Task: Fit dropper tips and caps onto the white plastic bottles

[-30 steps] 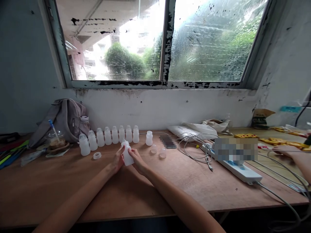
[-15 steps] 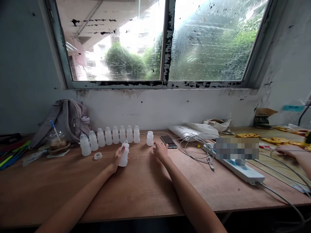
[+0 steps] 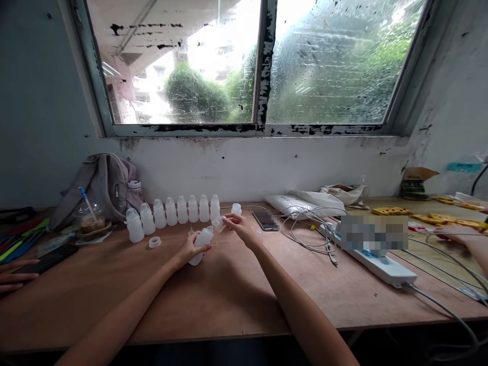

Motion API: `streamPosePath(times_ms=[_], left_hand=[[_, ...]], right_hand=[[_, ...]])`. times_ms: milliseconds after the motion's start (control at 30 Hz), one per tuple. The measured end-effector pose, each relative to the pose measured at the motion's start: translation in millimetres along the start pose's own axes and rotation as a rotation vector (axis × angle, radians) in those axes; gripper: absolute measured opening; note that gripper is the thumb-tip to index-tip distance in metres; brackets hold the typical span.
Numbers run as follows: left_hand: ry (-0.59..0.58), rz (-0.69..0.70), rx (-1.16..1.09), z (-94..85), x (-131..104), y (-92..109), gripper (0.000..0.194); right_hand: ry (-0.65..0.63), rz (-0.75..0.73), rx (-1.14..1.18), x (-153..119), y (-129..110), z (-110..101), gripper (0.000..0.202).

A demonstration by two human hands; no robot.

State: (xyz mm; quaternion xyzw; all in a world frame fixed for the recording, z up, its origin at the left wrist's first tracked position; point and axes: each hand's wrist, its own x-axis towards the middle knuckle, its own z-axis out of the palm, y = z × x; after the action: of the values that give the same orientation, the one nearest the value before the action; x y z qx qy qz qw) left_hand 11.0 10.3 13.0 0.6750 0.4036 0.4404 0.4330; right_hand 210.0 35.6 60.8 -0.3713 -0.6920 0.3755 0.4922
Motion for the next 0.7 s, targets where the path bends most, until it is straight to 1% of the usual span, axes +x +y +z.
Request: streamPosePath(times_ms=[67,167,267,400,567,700], left_hand=[[-0.018,0.013,0.027,0.1,-1.0,1.6,0.046],[-0.03,0.04,0.117,0.2,-2.7,3.0,0.046],[-0.03,0.042,0.214,0.7,-4.2,3.5,0.046],[-0.032,0.039,0.264,1.7,-5.4,4.2,0.045],[-0.02,0.036,0.301,3.3,-6.2,6.5,0.045],[-0.022,0.062,0.313,6.4,-7.9,9.8,0.042]], right_hand=[[-0.005,-0.015,-0.045,-0.8,-0.6,3.9,0.036],[0.028,-0.026,-0.1,-1.5,1.4,11.9,0.036],[0.049,-0.013,-0.074,-3.3,2.5,20.8,0.036],[0.019,-0.011,-0.06,-6.7,0.5,27.9,0.038],[0.04,-0.011,-0.195,-7.7,-0.9,30.1,0.045],[0.116,0.042,-0.376,-4.6,-0.5,32.0,0.049]])
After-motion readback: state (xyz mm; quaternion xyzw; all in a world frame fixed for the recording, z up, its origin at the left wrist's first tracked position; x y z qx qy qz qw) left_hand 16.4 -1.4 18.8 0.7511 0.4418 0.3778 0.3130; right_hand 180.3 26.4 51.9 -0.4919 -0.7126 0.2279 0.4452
